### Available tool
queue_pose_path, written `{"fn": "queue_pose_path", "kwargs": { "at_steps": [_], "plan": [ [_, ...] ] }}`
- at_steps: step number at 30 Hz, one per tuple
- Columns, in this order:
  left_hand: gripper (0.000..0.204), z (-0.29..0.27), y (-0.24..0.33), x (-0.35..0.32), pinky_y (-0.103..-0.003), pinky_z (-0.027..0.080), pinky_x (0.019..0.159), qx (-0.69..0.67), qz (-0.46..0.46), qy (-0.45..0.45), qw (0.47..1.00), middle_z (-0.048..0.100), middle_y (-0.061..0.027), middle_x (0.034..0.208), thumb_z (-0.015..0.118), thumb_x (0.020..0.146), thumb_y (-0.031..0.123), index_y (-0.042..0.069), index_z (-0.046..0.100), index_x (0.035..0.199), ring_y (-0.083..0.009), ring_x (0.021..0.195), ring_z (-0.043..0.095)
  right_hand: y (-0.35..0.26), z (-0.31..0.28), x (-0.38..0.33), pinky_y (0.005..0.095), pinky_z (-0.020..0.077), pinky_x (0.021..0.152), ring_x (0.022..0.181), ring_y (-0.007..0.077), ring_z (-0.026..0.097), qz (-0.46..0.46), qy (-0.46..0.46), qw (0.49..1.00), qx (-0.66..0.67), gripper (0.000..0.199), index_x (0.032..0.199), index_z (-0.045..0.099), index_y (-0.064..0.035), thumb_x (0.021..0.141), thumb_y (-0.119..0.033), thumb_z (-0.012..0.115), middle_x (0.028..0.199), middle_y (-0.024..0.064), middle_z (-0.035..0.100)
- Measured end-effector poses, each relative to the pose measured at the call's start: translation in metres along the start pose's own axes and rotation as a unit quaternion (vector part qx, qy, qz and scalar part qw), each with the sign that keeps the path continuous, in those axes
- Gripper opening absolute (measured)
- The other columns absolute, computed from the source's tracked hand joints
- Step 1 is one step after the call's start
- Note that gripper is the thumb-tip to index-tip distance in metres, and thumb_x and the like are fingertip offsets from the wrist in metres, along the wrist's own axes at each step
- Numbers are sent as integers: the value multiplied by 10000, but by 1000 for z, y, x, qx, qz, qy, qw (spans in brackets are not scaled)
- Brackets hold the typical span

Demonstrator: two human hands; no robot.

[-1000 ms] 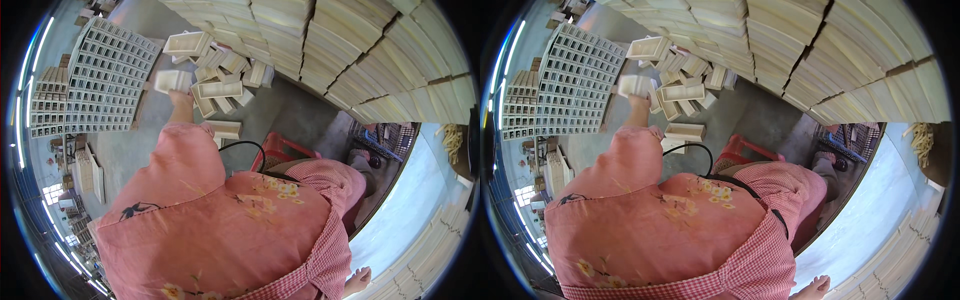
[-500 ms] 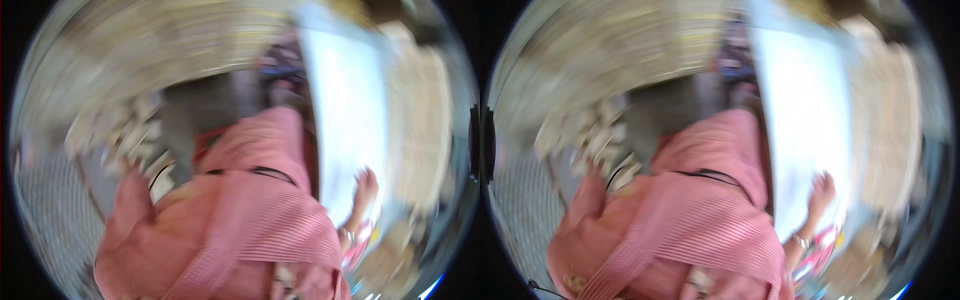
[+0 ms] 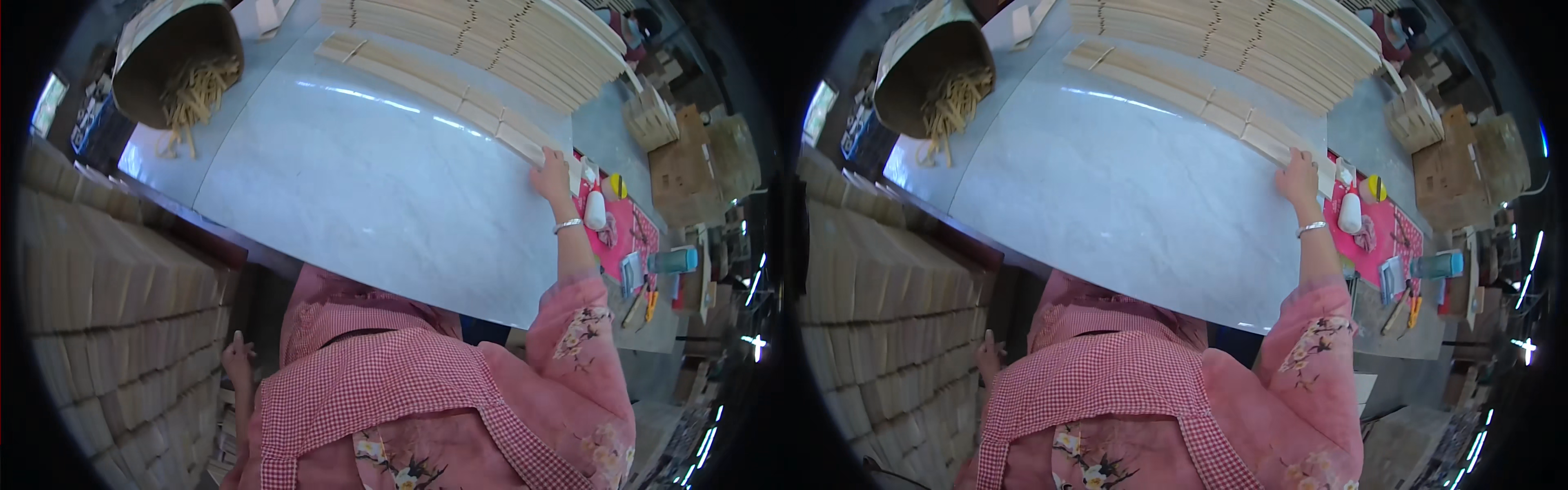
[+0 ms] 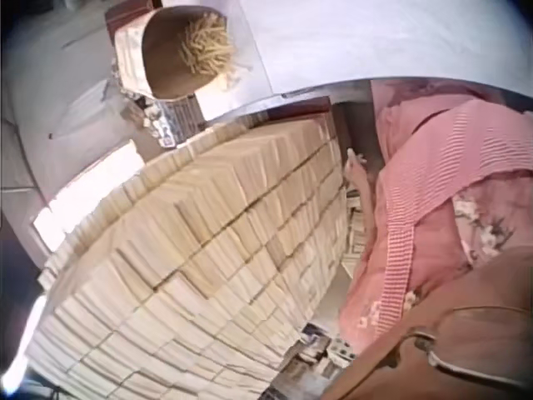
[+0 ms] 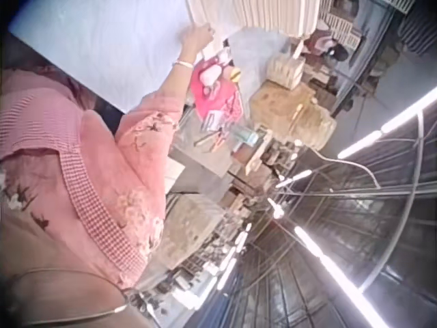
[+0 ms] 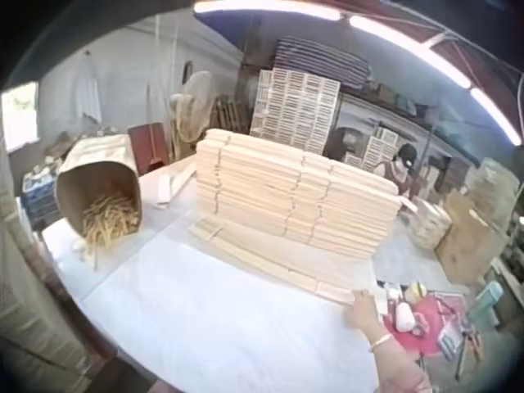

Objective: Assembling wooden boxes by applying glue to joints and using a staple gun to secure wooden slats.

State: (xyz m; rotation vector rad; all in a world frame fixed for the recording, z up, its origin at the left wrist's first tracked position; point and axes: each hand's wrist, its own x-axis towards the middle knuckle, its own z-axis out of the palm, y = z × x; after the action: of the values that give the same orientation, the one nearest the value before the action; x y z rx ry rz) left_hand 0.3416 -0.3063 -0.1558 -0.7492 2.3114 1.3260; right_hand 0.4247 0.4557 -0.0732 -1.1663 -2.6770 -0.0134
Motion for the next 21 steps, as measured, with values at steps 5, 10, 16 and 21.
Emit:
{"fn": "queue_pose_path", "kwargs": {
  "at_steps": [5,10,16,21],
  "plan": [
    [125,48,129,-18,-290,469,780,49,389,-94,915,688,-100,992,614,930,108,-7,660,913,-199,833,579,12,-8,26,454,511,953,1088,391,570,-9,-105,994,-18,472,1203,630,-81,756,-197,726,1235,164,569],
    [170,137,275,0,-306,481,823,44,583,-158,796,680,-113,1053,671,848,16,-16,650,1013,-225,881,594,17,-13,22,440,514,930,1044,377,578,-106,-146,984,2,457,1147,620,-108,718,-205,743,1171,158,574],
    [185,242,387,32,-304,479,838,20,651,-228,724,683,-77,1032,724,855,63,12,656,1020,-207,889,601,17,-13,33,425,507,913,1020,364,576,-91,-141,985,30,430,1092,617,-109,706,-225,766,1134,149,578],
    [167,292,415,33,-337,474,932,45,655,-283,699,686,-80,1142,693,877,73,33,660,1037,-225,1037,617,19,-13,35,423,498,919,1001,356,573,-69,-196,977,49,461,1094,622,-79,694,-235,793,1114,149,584]
  ]
}}
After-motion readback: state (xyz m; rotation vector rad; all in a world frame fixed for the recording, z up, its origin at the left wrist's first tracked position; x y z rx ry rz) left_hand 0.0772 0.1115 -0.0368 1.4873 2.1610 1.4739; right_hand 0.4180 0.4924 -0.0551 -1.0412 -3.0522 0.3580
